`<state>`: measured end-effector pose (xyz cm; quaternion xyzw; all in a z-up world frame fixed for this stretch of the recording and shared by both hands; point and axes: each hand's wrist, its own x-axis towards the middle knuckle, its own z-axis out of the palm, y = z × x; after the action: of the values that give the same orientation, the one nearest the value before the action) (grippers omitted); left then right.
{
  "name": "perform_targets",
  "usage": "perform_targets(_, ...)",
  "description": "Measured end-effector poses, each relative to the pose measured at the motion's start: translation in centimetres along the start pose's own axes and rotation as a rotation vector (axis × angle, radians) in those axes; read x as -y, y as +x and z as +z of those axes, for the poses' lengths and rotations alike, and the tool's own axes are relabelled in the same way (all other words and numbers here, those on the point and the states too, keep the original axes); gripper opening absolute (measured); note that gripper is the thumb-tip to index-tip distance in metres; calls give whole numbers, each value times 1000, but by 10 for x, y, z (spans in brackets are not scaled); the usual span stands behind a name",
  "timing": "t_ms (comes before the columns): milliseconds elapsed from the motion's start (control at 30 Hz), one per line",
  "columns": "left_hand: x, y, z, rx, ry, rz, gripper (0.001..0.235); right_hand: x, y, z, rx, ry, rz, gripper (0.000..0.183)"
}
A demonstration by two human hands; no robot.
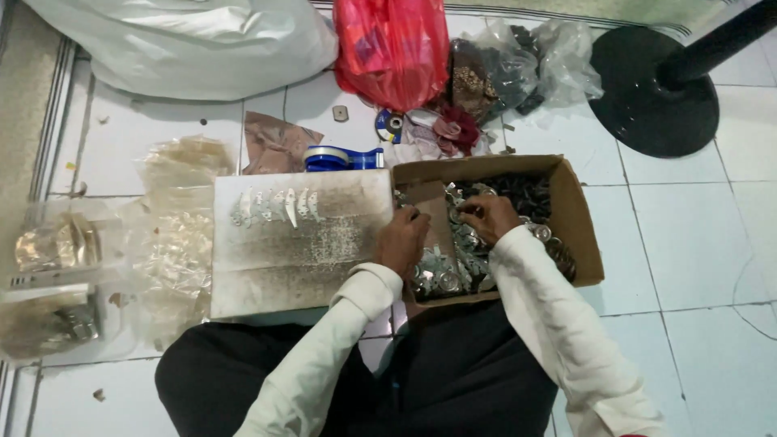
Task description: The person sits on the floor and repeatedly picks small silver metal parts from a cardboard box, places them on a white board, and then returns them to the box. The cycle of picking, placing, and returning continues throughout the clip.
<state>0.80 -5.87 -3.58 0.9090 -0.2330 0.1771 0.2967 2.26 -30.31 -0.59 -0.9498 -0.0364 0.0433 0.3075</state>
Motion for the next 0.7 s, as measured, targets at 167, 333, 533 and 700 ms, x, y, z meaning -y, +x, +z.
perform_targets(167, -38, 9, 84, 311, -269, -84, 15, -59, -37, -14, 201, -116, 220, 22)
perform_targets(333, -44, -5, 168, 611, -425, -294, 27, -90, -38, 10, 354, -206, 211, 29)
perform_targets(533, -38, -8, 185, 623, 83, 269, 8, -84, -22, 19, 487, -408, 196, 24)
perform_targets(700, -33, -1, 183, 646, 32, 221, 12, -115, -11, 45, 467, -545, 108, 19)
